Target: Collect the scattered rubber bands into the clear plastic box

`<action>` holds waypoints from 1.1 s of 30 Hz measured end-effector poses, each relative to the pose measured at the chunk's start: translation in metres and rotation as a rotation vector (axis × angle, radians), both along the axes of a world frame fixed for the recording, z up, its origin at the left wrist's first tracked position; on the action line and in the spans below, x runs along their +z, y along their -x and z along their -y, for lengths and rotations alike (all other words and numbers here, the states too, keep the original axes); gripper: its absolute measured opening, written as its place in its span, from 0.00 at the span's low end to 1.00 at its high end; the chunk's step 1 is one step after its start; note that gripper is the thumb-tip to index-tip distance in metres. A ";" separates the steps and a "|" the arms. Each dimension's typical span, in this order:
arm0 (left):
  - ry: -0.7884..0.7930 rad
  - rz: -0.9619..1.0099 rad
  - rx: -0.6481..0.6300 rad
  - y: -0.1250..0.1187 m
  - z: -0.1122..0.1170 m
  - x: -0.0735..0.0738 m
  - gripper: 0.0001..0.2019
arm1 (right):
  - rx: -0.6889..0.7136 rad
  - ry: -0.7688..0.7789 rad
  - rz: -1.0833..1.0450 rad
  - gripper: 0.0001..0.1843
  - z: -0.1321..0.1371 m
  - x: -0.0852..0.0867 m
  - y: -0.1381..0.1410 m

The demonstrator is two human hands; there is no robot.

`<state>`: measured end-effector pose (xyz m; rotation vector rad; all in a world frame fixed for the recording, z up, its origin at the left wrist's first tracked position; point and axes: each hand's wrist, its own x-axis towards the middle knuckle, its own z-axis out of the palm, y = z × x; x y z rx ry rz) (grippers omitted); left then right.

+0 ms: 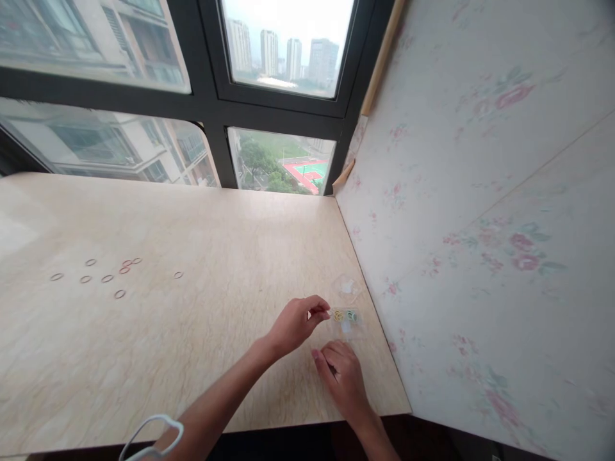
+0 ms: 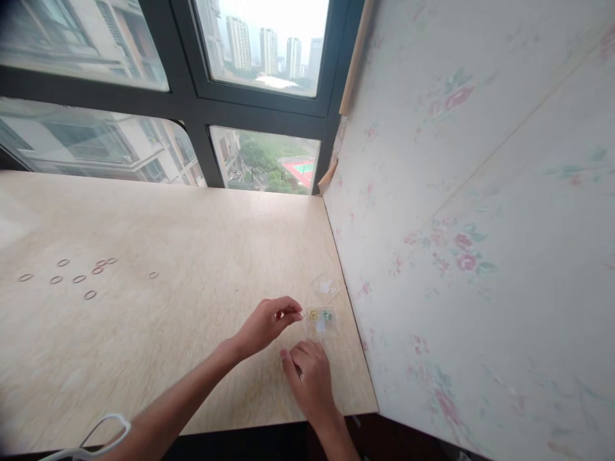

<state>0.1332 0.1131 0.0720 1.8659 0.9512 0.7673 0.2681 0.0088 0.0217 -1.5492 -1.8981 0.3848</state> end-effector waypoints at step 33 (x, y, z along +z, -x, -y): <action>-0.120 -0.204 0.052 0.064 0.024 -0.017 0.11 | 0.005 0.008 0.000 0.22 0.003 0.001 0.000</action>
